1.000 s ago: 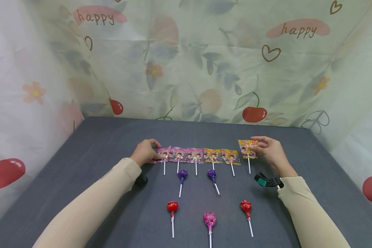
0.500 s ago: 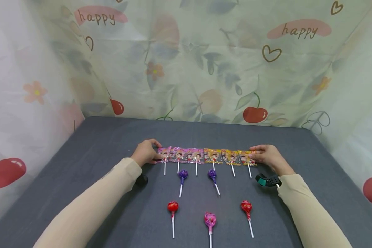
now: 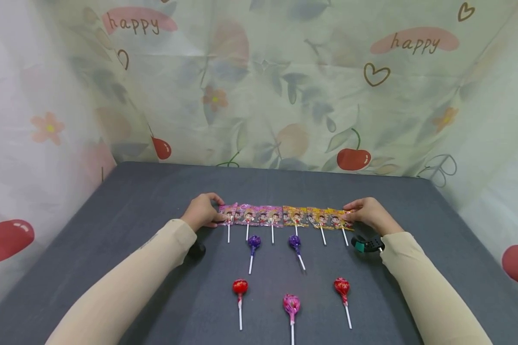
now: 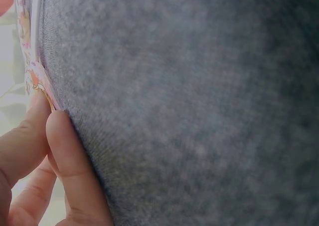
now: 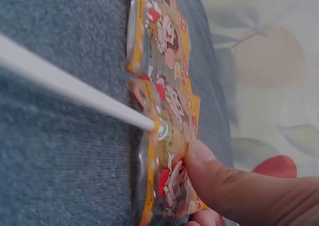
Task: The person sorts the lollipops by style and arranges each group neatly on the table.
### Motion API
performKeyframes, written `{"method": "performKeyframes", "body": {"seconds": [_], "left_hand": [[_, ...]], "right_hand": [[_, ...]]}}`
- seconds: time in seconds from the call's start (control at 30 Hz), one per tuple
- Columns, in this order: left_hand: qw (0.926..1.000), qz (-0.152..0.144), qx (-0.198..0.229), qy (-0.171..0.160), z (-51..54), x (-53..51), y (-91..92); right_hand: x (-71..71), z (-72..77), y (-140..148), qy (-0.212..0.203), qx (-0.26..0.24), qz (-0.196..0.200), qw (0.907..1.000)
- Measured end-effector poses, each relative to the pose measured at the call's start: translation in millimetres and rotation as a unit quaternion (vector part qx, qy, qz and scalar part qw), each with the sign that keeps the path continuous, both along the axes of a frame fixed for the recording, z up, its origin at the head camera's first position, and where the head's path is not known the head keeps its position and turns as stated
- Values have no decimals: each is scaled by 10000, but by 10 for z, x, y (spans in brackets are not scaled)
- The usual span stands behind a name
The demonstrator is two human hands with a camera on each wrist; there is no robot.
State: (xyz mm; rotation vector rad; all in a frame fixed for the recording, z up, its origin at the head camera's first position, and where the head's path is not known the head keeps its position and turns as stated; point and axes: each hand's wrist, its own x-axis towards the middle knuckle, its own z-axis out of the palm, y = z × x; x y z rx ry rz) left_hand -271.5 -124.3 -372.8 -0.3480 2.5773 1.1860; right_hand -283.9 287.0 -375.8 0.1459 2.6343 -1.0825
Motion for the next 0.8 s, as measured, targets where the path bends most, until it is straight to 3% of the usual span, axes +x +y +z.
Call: {"method": "performKeyframes", "body": {"seconds": [0.2,0.6,0.8], "left_hand": [[10000,8,-11,16,12,19,-9],[9998,-96,189,-60,-12,-56,-25],[9984,-63,535,-141,-21,-30,-57]], "right_hand": [[-34,5,10,-149,-169,44,9997],[-64,59,49,-282,-157,-17,9995],[-49,43,31,-338,-257,-118,9990]]}}
